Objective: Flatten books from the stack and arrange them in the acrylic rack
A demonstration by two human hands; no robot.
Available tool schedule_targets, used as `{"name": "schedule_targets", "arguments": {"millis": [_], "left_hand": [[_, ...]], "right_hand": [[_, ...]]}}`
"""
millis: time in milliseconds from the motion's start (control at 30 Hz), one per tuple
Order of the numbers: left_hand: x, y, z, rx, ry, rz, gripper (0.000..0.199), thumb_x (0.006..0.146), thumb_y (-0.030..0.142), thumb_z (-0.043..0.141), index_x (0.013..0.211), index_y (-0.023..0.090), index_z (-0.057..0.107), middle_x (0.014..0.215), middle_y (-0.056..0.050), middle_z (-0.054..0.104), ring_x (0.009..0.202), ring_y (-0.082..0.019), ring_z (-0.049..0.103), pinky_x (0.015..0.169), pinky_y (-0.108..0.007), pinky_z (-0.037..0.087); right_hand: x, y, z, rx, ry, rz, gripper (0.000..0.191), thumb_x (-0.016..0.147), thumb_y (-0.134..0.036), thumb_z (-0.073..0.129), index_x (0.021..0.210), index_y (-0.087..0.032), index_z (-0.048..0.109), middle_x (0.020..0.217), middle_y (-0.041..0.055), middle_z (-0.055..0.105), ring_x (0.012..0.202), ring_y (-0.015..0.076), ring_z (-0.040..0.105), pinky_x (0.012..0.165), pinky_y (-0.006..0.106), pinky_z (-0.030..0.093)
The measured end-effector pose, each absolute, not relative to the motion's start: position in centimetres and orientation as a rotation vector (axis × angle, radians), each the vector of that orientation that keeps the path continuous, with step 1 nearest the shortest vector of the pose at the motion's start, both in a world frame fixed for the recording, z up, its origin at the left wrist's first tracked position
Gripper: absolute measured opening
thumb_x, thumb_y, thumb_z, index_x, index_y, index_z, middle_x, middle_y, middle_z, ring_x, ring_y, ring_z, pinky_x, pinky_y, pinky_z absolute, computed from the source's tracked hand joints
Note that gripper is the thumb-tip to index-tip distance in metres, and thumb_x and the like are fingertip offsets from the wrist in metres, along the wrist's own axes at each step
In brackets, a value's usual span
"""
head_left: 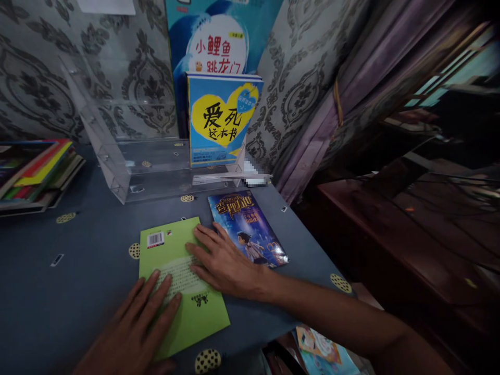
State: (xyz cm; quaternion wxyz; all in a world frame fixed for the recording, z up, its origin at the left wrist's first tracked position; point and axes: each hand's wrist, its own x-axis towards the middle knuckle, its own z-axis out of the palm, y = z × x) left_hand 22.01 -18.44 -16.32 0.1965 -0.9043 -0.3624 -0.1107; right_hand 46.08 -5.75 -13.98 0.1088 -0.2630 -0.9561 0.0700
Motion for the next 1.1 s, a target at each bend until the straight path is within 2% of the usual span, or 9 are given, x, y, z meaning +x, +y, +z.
{"name": "schedule_targets", "arguments": {"millis": [167,333,467,567,733,900,967,1100], "left_hand": [[22.5,-19.2,-17.2,-2.502,-1.091,-0.309,0.064,0.093,0.058,0.054,0.147,0.024,0.051,0.141,-0.013,0.062,0.134,-0.034,0.054,0.113,-0.046,0.040],[23.8,-21.0,-18.0,-2.448,-1.087,-0.267,0.067,0.094,0.036,0.054,0.157,0.020,0.035,0.136,-0.014,0.066,0.128,-0.034,0.059,0.110,-0.046,0.045],[24.4,-21.9,-17.6,-2.396,-1.128,-0.272,0.074,0.095,0.032,0.048,0.161,0.015,0.021,0.133,-0.018,0.067,0.124,-0.037,0.062,0.104,-0.049,0.048],[24.3,-22.0,-16.9,-2.423,-1.068,-0.228,0.072,0.094,0.032,0.046,0.160,0.014,0.023,0.134,-0.017,0.066,0.123,-0.036,0.062,0.102,-0.045,0.050],[24.2,-22.1,-16.2,-2.432,-1.088,-0.219,0.068,0.094,0.031,0.047,0.159,0.020,0.030,0.139,-0.015,0.063,0.128,-0.034,0.059,0.105,-0.045,0.048],[24.1,-22.0,-15.5,-2.406,-0.912,-0.105,0.062,0.094,0.032,0.049,0.153,0.015,0.041,0.136,-0.018,0.064,0.123,-0.036,0.063,0.100,-0.046,0.050],[24.2,-22.0,-15.2,-2.414,-0.890,-0.102,0.062,0.095,0.032,0.049,0.154,0.015,0.039,0.135,-0.019,0.065,0.121,-0.036,0.063,0.101,-0.046,0.049],[24.8,-22.0,-14.7,-2.387,-1.017,-0.258,0.066,0.098,0.030,0.043,0.159,0.014,0.025,0.130,-0.018,0.067,0.122,-0.036,0.062,0.107,-0.049,0.043]], "right_hand": [[46.0,-5.7,-14.1,-0.739,-2.796,0.228,0.036,0.102,-0.035,0.050,0.128,-0.012,0.059,0.140,0.0198,0.058,0.143,0.0311,0.042,0.118,0.058,0.032],[45.8,-5.6,-13.7,-0.699,-2.846,0.244,0.030,0.102,-0.032,0.050,0.124,-0.013,0.060,0.135,0.0160,0.062,0.140,0.0288,0.045,0.118,0.058,0.031],[45.8,-5.9,-13.4,-0.669,-2.842,0.265,0.025,0.102,-0.031,0.050,0.116,-0.014,0.063,0.129,0.0137,0.066,0.136,0.0265,0.050,0.118,0.055,0.032],[46.3,-6.9,-13.5,-0.629,-2.814,0.267,0.024,0.101,-0.032,0.053,0.114,-0.016,0.064,0.126,0.0132,0.068,0.132,0.0250,0.053,0.118,0.053,0.034],[48.5,-9.8,-14.3,-0.529,-2.735,0.304,0.034,0.101,-0.041,0.052,0.121,-0.015,0.063,0.126,0.0129,0.070,0.134,0.0244,0.054,0.120,0.051,0.030],[50.5,-11.4,-14.7,-0.439,-2.695,0.410,0.052,0.098,-0.056,0.051,0.128,-0.014,0.061,0.126,0.0141,0.070,0.137,0.0228,0.052,0.124,0.051,0.024],[50.9,-11.5,-14.5,-0.406,-2.730,0.437,0.058,0.096,-0.059,0.053,0.131,-0.014,0.059,0.130,0.0148,0.068,0.140,0.0229,0.049,0.125,0.051,0.021],[51.2,-11.4,-14.6,-0.359,-2.771,0.457,0.061,0.094,-0.057,0.058,0.137,-0.014,0.055,0.137,0.0164,0.064,0.143,0.0243,0.045,0.124,0.051,0.021]]}}
